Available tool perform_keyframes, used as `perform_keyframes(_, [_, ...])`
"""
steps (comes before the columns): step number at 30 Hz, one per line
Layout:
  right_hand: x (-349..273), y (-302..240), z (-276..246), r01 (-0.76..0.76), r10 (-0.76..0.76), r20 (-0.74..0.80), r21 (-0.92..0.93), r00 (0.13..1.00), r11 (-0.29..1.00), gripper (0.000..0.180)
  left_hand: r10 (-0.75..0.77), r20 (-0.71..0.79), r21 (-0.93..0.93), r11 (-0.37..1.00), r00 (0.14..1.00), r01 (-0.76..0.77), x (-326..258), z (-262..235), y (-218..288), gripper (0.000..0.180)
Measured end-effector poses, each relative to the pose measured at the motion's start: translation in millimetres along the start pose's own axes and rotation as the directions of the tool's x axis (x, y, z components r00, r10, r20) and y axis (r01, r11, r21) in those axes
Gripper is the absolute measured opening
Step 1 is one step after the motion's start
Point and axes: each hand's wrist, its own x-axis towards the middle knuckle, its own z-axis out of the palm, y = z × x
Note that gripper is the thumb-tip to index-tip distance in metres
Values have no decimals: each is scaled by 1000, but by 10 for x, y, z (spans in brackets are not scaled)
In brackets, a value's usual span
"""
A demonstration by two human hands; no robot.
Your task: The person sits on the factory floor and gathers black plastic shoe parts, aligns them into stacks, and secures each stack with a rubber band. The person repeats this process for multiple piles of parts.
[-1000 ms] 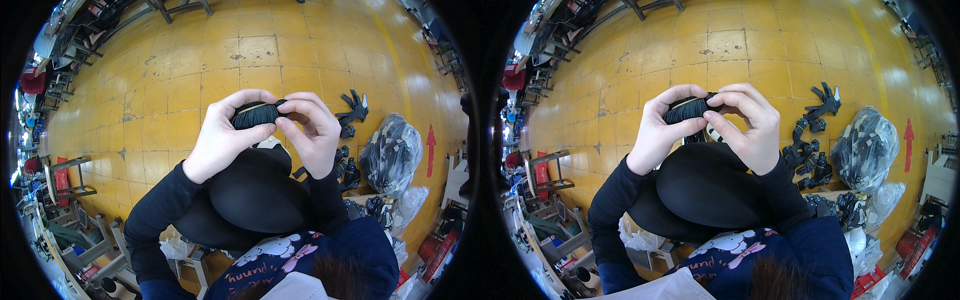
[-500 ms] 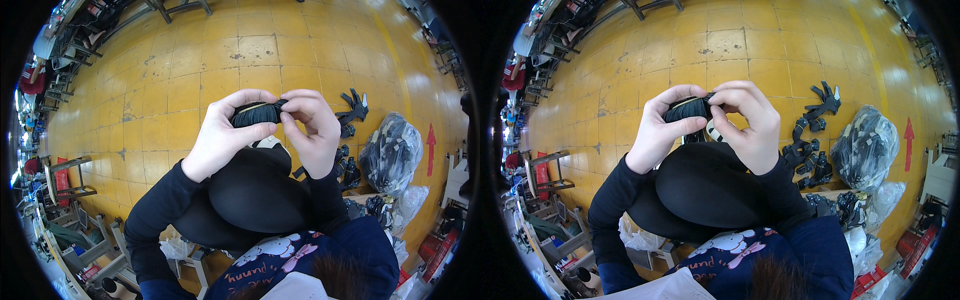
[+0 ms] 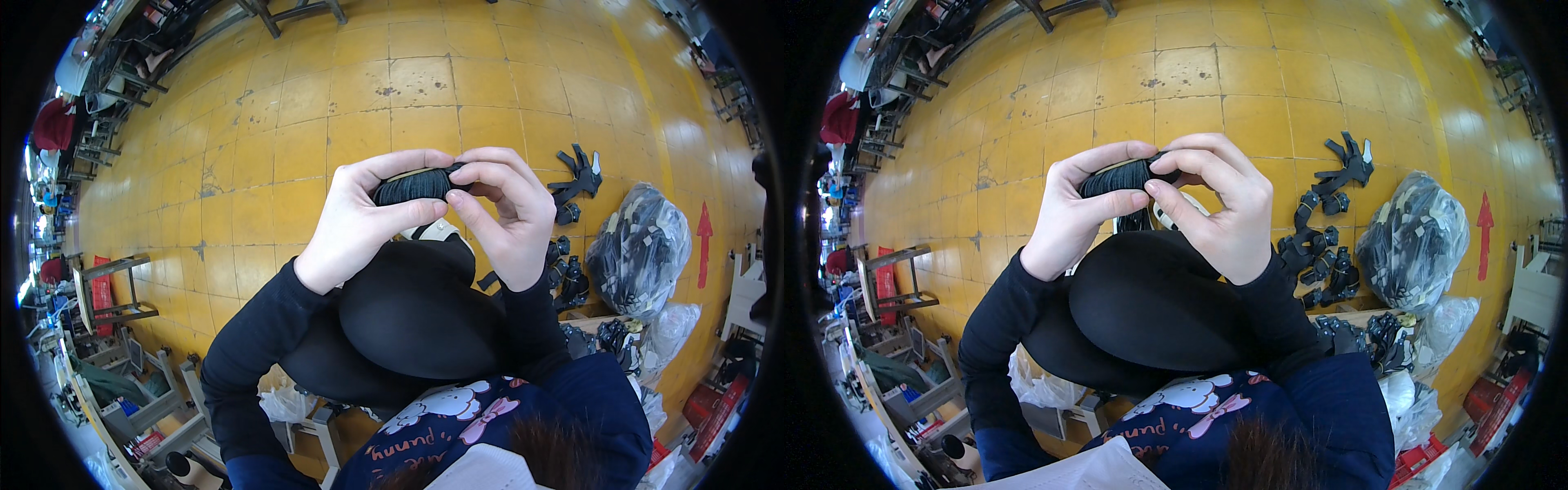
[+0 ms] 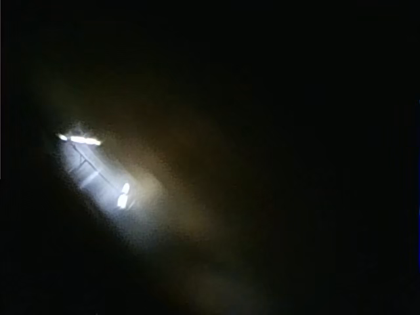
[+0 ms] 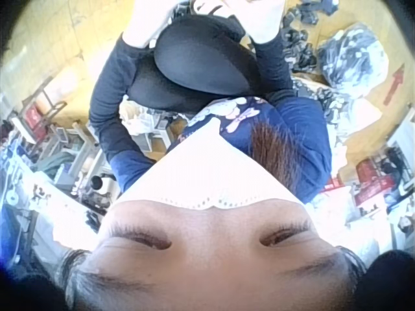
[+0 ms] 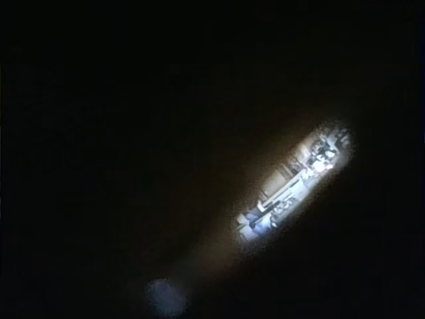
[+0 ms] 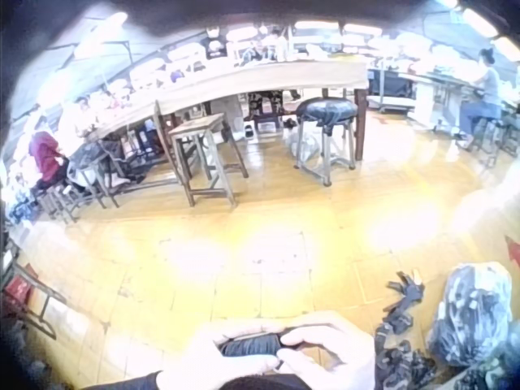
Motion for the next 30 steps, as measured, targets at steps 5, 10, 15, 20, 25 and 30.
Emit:
perform_keyframes(5, [0, -4, -11, -11, 12, -5, 14, 1000, 1000, 14, 8, 5, -8, 1000, 1000, -8, -4, 14, 3, 39])
perform_keyframes(10, [7, -44, 35, -14, 14, -52, -7, 999, 1000, 13, 9, 17, -14, 1000, 1000, -9, 7, 9, -9, 40])
perform_keyframes(15, [-6, -16, 37, 35, -39, -27, -134, 999, 990, 14, -56, 4, 0, 998, 998, 56, 16, 12, 33, 44])
perform_keyframes(20, [-14, -36, 21, 32, -34, -13, -71, 999, 997, 14, -67, 4, 11, 998, 998, 67, 0, 8, 43, 45])
perform_keyframes(25, [-17, -26, 4, 42, -42, 1, -62, 999, 997, 14, -45, 26, 28, 999, 999, 44, -1, 4, 47, 44])
perform_keyframes(30, [-24, -45, 13, 34, -37, -20, -105, 999, 994, 14, 37, 21, 13, 999, 999, -37, -4, 46, 34, 40])
